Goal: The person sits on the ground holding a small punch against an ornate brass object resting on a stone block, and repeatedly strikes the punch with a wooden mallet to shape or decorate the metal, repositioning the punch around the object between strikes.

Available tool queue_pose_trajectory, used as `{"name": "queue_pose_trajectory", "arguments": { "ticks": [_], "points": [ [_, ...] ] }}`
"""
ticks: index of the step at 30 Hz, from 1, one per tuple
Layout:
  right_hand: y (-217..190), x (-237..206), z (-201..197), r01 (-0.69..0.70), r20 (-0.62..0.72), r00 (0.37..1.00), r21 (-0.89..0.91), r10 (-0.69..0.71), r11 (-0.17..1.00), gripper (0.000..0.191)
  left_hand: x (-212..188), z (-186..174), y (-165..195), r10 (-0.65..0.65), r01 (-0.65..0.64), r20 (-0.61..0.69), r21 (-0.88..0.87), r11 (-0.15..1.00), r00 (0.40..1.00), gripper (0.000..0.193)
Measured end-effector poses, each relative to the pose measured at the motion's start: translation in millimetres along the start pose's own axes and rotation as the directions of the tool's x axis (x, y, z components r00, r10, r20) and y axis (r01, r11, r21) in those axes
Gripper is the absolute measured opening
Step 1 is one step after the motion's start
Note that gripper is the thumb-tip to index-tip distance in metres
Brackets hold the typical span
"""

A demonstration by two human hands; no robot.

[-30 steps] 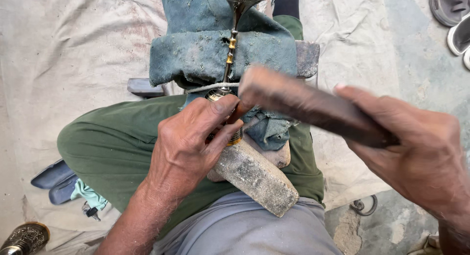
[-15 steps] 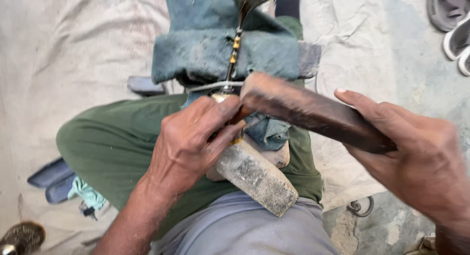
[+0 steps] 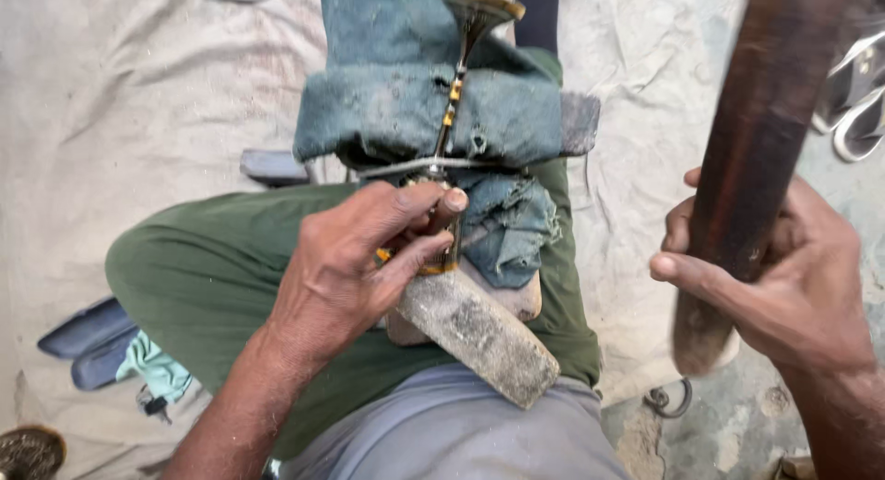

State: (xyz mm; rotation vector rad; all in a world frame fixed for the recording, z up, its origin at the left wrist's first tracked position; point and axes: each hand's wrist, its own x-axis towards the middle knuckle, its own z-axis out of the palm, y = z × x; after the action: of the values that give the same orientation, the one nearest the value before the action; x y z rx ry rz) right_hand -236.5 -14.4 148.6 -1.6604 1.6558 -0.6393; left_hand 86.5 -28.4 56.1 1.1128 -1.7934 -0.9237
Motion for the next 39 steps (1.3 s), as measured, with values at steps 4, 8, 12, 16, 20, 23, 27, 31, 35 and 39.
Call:
{"name": "queue_pose_trajectory", "arguments": {
  "ticks": [4, 8, 12, 16, 20, 23, 27, 31, 35, 39],
  "points": [
    [-9.7, 4.7, -6.5, 0.129, 0.117, 0.982, 0.155, -0.147, 0.979, 0.059, 1.7, -0.2, -8.9, 0.006, -0.008, -0.036, -0.051, 0.999, 0.999, 0.046],
    [2.9, 12.4, 7.9, 0.078, 0.179, 0.982, -0.050, -0.068, 0.996, 0.047, 0.0, -0.6, -13.6, 0.037, -0.036, -0.023, 0.024, 0.999, 0.999, 0.043],
    [-0.1, 17.7, 11.4, 0.111, 0.082, 0.994, -0.604, -0.077, 0.789, 0.043, 0.1, -4.0, -16.6, 0.078, -0.076, -0.019, 0.063, 0.995, 0.997, 0.044],
    [-18.4, 20.3, 15.7, 0.249, 0.069, 0.966, -0.519, -0.250, 0.818, 0.028, 2.1, -5.4, -21.2, 0.089, -0.087, -0.018, 0.084, 0.993, 0.996, 0.042],
    [-29.6, 30.2, 17.1, 0.256, 0.245, 0.965, -0.824, -0.089, 0.505, 0.036, 2.6, -5.4, -24.6, 0.105, -0.102, -0.023, 0.100, 0.990, 0.994, 0.038],
    [-29.8, 33.2, 19.3, 0.060, 0.087, 0.996, -0.690, 0.000, 0.721, 0.035, 2.9, -7.3, -26.5, 0.154, -0.153, -0.015, 0.062, 0.986, 0.988, 0.036],
    [-26.7, 31.3, 20.9, 0.225, 0.174, 0.974, -0.787, -0.143, 0.575, 0.037, 3.6, -9.6, -26.8, 0.098, -0.098, -0.002, 0.074, 0.992, 0.995, 0.035],
    [-23.8, 29.6, 22.9, 0.188, 0.144, 0.982, -0.798, -0.122, 0.573, 0.039, 5.8, -10.6, -26.3, 0.110, -0.109, -0.012, 0.064, 0.992, 0.994, 0.034],
    [-23.0, 29.9, 22.9, 0.083, 0.039, 0.996, -0.675, -0.077, 0.733, 0.045, 7.2, -12.9, -25.5, 0.153, -0.153, -0.002, 0.058, 0.987, 0.988, 0.035],
    [-25.8, 33.0, 23.4, 0.300, 0.179, 0.952, -0.706, -0.249, 0.642, 0.042, 6.7, -14.2, -25.6, 0.115, -0.115, 0.005, 0.075, 0.991, 0.993, 0.035]
  ]
}}
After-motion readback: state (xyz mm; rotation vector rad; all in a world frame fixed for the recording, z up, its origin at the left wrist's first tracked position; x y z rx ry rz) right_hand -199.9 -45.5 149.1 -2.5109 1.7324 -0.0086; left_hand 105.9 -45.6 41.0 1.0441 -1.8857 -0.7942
